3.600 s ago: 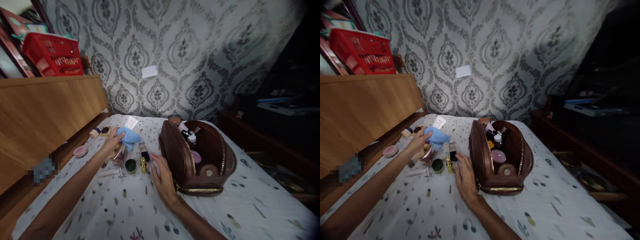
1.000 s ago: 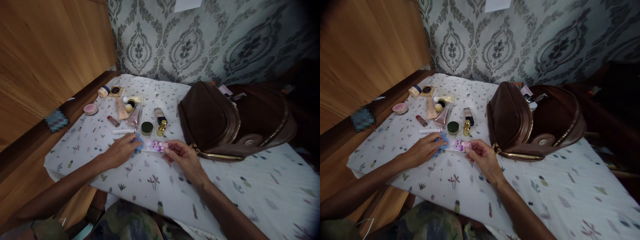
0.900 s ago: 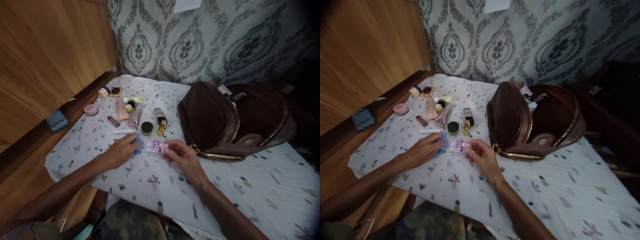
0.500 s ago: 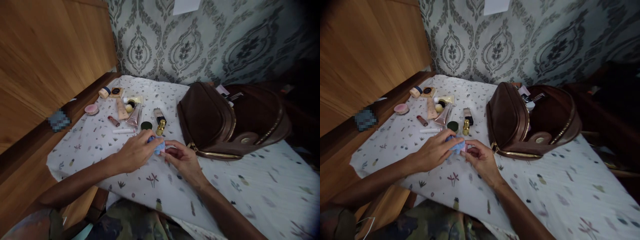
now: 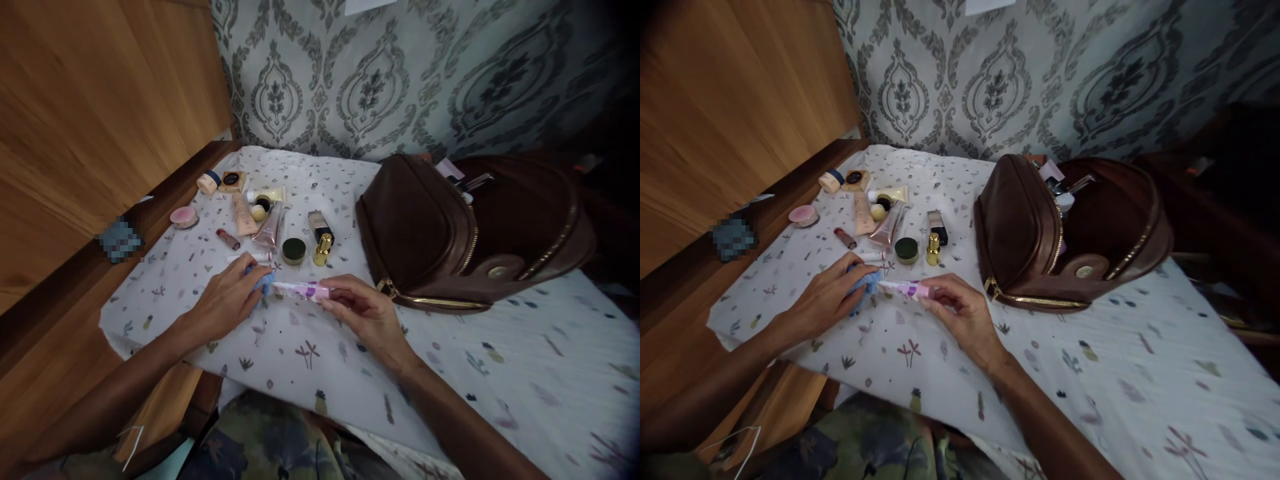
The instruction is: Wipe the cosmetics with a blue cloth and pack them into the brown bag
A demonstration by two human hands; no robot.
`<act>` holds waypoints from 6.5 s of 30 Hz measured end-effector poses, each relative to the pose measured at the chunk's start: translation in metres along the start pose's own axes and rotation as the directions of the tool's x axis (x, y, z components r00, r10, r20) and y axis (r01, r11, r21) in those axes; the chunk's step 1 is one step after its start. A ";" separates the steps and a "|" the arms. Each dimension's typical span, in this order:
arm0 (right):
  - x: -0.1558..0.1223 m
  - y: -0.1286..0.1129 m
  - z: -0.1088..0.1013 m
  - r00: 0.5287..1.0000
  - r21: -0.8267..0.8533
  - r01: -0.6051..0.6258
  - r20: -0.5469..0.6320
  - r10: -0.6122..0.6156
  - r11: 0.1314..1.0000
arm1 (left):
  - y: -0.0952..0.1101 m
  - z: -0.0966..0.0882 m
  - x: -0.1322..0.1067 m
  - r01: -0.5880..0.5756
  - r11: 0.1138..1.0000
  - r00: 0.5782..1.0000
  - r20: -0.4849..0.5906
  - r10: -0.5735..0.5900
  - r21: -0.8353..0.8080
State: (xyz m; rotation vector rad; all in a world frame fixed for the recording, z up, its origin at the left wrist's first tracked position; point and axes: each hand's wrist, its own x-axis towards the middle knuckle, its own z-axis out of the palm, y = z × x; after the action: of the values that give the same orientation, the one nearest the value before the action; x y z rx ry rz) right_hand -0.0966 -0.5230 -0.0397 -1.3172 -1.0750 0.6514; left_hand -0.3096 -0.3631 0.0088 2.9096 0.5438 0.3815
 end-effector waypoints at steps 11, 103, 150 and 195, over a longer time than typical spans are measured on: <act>0.002 -0.003 0.000 0.996 0.051 -0.086 0.015 0.085 0.995 | 0.023 -0.022 0.019 -0.060 0.949 0.997 0.018 0.069 -0.309; -0.036 -0.057 -0.050 0.983 -0.133 0.127 -0.115 -0.143 0.983 | 0.050 0.006 0.035 -0.073 0.830 0.973 0.142 0.180 -0.553; 0.009 -0.152 -0.215 0.967 -0.806 0.127 -0.029 -0.253 0.578 | 0.151 0.081 0.125 -0.330 0.757 0.780 0.288 0.555 -0.564; 0.090 -0.137 -0.228 0.955 -0.990 0.024 0.064 0.291 0.139 | 0.189 0.001 0.342 -0.557 0.784 0.827 0.274 0.491 0.275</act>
State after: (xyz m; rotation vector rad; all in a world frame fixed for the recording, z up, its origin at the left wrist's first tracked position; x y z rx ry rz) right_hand 0.1180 -0.5694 0.1349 -2.6071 -1.7371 0.0979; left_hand 0.0617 -0.4102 0.1209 3.3571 -0.2903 0.0621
